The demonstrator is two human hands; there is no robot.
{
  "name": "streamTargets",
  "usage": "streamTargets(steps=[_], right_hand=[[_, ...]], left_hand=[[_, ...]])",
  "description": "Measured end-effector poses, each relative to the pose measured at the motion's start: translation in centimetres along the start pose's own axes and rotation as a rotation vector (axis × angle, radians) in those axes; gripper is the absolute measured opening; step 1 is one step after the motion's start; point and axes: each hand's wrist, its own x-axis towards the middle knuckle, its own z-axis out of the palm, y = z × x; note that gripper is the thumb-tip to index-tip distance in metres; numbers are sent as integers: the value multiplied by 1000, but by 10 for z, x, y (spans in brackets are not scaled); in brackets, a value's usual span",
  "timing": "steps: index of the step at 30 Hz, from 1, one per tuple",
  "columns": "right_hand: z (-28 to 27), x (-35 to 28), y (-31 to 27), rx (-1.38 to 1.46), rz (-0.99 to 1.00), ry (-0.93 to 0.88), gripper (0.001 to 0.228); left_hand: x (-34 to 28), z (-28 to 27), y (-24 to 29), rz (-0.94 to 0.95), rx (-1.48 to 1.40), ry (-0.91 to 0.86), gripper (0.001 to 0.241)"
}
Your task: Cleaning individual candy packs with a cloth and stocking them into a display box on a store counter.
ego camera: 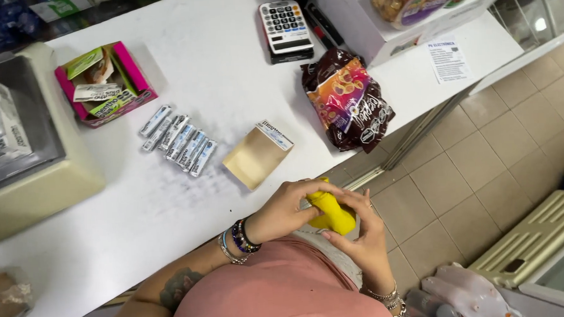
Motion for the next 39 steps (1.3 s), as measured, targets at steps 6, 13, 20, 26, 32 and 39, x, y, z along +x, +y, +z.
streamTargets(steps=[6,13,20,26,32,39], right_hand=[[15,12,-5,207,282,-62,27],[59,17,72,945,875,18,57],[77,60,54,605,588,-222,59],[66,98,73,456,482,-195,47],[46,109,51,294,425,-279,49],[80,133,-18,-195,303,-324,34]], left_hand=[[-36,-12,-69,-16,257,385,22],[-65,-43,-80,60,583,364,26],[-75,-79,-112,-26,1182,568,15],[-75,-83,-97,-85,1019,504,18],[-23,-141,-114,28,870,468,7],[-11,-161,-126,-102,780,317,44]])
